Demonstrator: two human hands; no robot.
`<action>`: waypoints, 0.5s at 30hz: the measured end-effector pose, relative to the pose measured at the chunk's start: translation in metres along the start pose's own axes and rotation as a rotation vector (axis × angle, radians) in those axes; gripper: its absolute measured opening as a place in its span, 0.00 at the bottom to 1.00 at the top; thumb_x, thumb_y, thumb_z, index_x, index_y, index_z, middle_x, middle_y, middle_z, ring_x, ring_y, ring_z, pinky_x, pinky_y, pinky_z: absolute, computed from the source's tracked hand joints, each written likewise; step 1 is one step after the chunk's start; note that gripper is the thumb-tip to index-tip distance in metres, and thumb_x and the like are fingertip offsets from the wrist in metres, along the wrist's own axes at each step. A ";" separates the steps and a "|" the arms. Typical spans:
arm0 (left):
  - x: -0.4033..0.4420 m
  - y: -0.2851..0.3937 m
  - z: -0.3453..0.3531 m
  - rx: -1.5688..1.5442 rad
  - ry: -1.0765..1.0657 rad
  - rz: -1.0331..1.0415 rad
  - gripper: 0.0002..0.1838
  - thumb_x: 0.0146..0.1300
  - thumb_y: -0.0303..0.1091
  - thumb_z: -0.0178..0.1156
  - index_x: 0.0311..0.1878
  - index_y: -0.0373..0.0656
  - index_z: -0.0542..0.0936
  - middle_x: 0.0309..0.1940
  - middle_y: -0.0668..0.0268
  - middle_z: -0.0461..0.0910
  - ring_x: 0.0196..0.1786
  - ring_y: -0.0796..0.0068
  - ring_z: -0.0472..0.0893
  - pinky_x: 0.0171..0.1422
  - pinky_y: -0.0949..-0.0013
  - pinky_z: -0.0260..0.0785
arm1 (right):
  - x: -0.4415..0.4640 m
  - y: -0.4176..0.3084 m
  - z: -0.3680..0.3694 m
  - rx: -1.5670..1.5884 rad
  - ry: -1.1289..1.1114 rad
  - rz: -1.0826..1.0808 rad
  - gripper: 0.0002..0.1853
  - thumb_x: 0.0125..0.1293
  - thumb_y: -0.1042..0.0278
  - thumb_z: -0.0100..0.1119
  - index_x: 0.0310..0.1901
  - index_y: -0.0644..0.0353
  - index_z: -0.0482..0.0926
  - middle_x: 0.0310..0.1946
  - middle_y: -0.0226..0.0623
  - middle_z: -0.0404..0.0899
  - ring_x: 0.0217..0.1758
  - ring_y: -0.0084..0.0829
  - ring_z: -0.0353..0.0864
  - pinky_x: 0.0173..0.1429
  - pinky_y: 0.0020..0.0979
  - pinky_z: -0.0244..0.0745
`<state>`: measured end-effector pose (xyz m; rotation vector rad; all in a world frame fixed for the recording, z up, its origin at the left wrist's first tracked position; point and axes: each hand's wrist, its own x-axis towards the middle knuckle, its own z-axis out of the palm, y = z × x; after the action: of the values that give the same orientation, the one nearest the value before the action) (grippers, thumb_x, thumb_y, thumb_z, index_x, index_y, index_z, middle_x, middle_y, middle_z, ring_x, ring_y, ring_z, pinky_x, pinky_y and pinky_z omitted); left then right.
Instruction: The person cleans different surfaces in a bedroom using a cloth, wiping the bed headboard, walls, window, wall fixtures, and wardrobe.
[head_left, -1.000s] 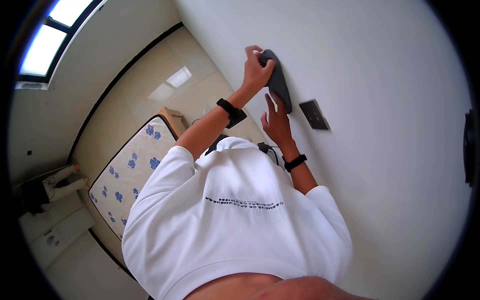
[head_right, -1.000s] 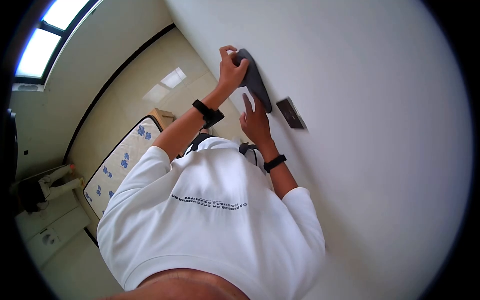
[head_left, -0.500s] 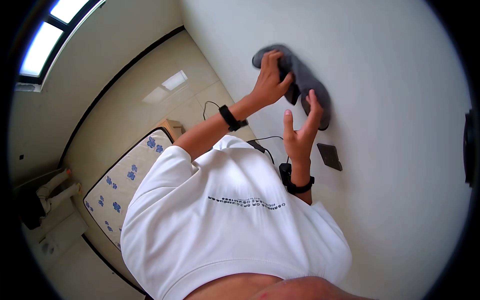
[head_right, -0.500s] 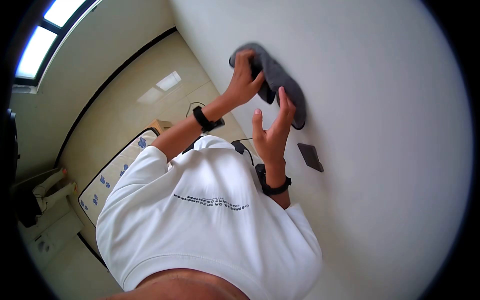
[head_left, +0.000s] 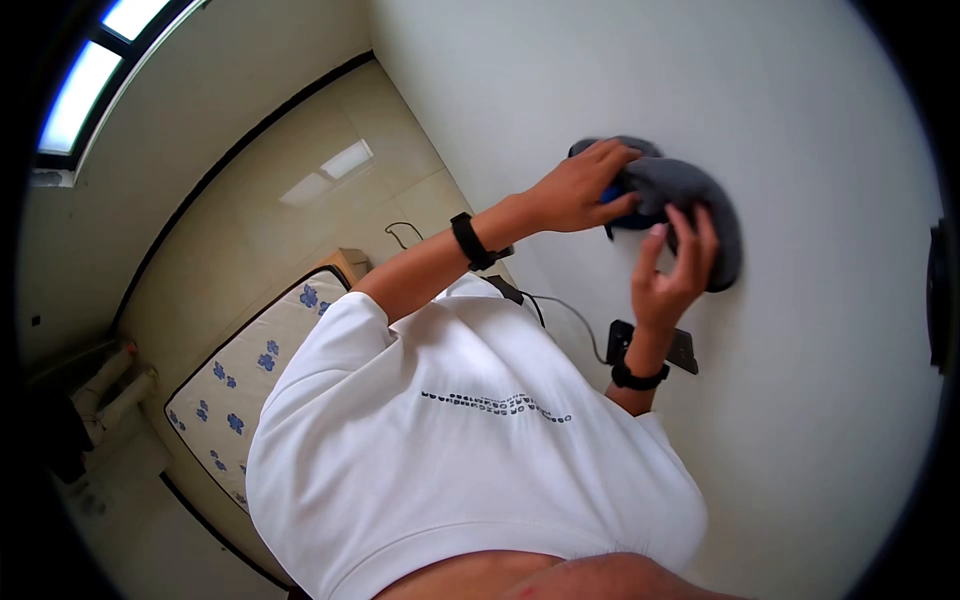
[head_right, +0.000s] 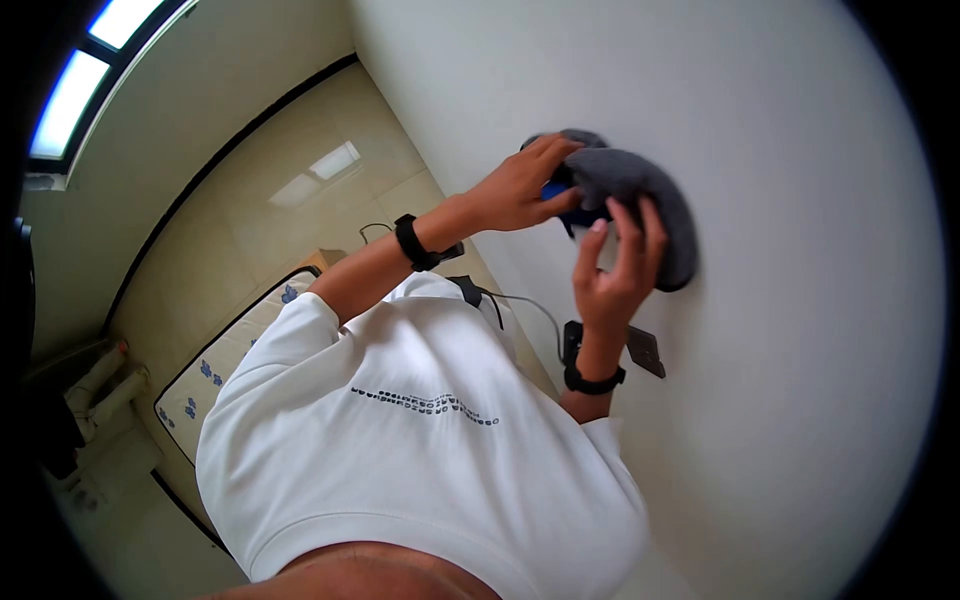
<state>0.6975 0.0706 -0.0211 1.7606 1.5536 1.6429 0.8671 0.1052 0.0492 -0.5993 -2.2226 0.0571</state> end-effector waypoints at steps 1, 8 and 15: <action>0.009 0.011 -0.006 0.013 0.039 0.066 0.31 0.64 0.41 0.64 0.65 0.37 0.67 0.59 0.49 0.71 0.61 0.48 0.72 0.63 0.55 0.69 | 0.010 -0.002 0.001 0.008 0.078 -0.019 0.12 0.66 0.74 0.59 0.50 0.63 0.82 0.55 0.51 0.76 0.56 0.46 0.78 0.59 0.40 0.74; 0.015 -0.026 0.012 0.093 0.330 0.130 0.41 0.49 0.29 0.68 0.68 0.39 0.65 0.64 0.52 0.65 0.67 0.46 0.65 0.72 0.54 0.61 | 0.024 0.010 0.044 -0.163 0.147 -0.114 0.09 0.64 0.72 0.62 0.45 0.59 0.84 0.53 0.46 0.75 0.54 0.44 0.77 0.58 0.40 0.72; -0.073 -0.170 0.029 0.200 0.094 -0.459 0.30 0.60 0.34 0.64 0.63 0.35 0.67 0.59 0.43 0.65 0.66 0.40 0.66 0.71 0.52 0.62 | -0.008 0.011 0.133 -0.046 -0.164 -0.097 0.06 0.60 0.76 0.61 0.39 0.58 0.82 0.42 0.38 0.81 0.36 0.41 0.84 0.38 0.38 0.78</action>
<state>0.6533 0.0892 -0.2018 1.2854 2.0397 1.3965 0.7788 0.1315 -0.0476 -0.5275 -2.4148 0.0049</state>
